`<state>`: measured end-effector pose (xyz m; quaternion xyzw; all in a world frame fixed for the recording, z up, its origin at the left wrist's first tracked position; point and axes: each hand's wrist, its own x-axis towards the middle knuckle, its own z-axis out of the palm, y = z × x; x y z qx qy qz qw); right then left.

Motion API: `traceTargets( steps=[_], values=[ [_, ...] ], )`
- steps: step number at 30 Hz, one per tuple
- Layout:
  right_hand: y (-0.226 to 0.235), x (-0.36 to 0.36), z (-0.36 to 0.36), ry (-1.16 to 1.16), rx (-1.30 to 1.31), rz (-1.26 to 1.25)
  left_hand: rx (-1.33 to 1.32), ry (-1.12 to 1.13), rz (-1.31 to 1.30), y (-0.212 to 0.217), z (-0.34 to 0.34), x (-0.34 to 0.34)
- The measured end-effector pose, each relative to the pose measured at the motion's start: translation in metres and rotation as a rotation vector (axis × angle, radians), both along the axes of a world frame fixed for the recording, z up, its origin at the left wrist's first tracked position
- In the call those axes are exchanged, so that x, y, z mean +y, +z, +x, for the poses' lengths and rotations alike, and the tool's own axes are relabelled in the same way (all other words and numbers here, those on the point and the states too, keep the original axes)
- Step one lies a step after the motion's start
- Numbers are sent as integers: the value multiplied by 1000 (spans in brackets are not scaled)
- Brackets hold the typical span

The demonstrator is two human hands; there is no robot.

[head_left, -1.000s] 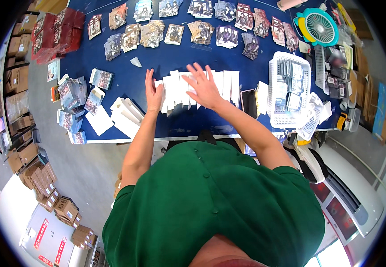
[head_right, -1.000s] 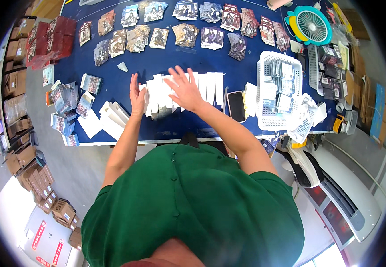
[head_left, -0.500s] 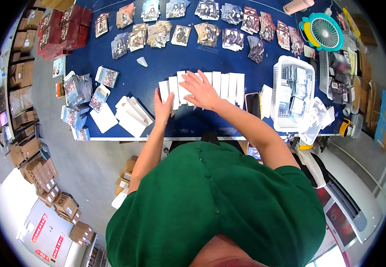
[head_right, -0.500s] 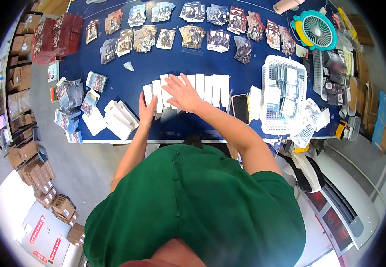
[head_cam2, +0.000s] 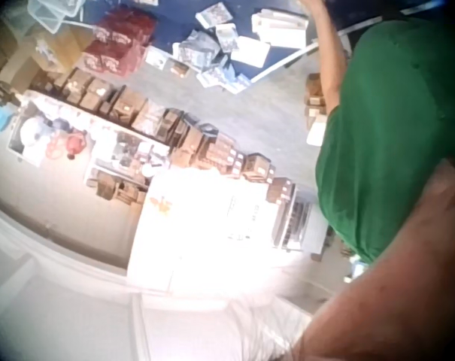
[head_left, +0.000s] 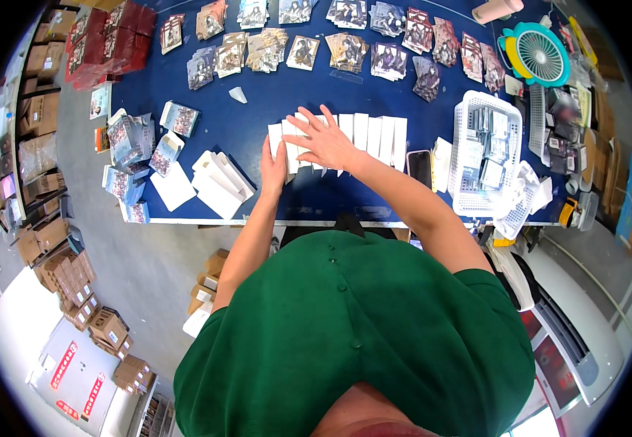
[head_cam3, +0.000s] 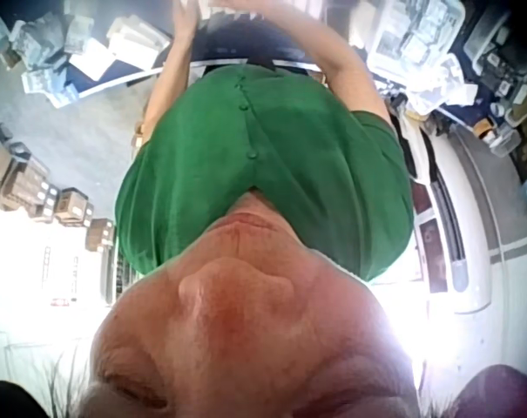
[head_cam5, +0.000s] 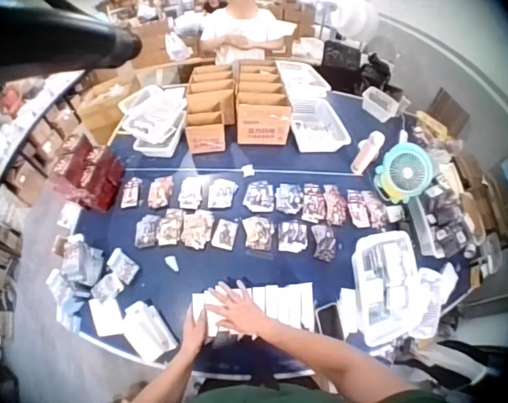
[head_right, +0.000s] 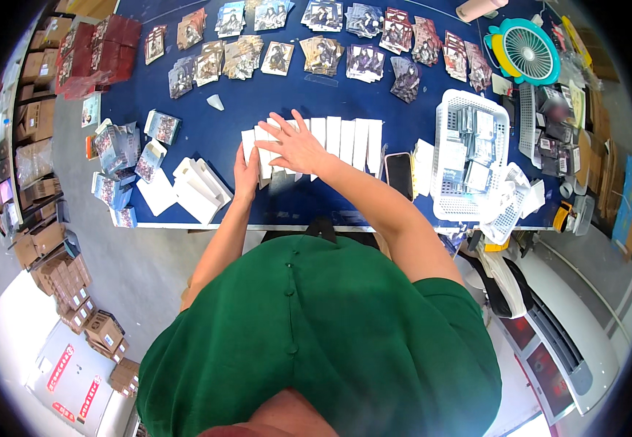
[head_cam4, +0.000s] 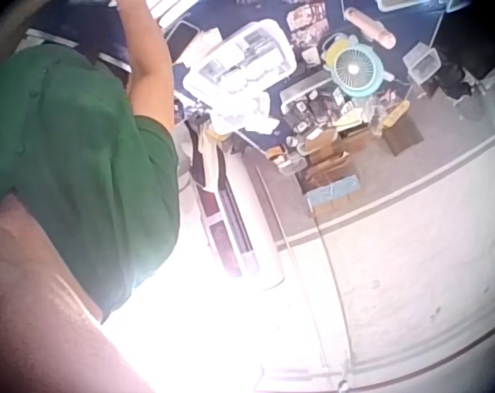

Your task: The person folds small white boxes by hand and then seals them using a yellow handheld tape dispenser.

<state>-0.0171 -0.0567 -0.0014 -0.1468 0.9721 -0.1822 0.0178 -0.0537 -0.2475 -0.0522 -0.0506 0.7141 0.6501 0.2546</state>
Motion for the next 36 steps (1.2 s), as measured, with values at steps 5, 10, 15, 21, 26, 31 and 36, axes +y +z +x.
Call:
traceTargets(
  steps=[5,10,15,21,26,31,36],
  values=[
    [-4,2,2,5,-2,-40,221,-91,-353,18,-9,-8],
    [-5,3,2,1,35,-48,429,-55,-635,36,-23,-25],
    [-12,7,6,-48,24,-81,914,-172,-639,68,-11,5],
    [-4,3,0,-43,15,-149,169,-114,-172,22,17,19],
    [-12,7,3,-76,23,-178,78,-196,-87,20,14,32],
    [-6,9,6,-46,20,-238,86,-217,-176,12,13,31],
    [23,44,27,-355,165,-371,154,-228,-179,7,12,28]
  ],
)
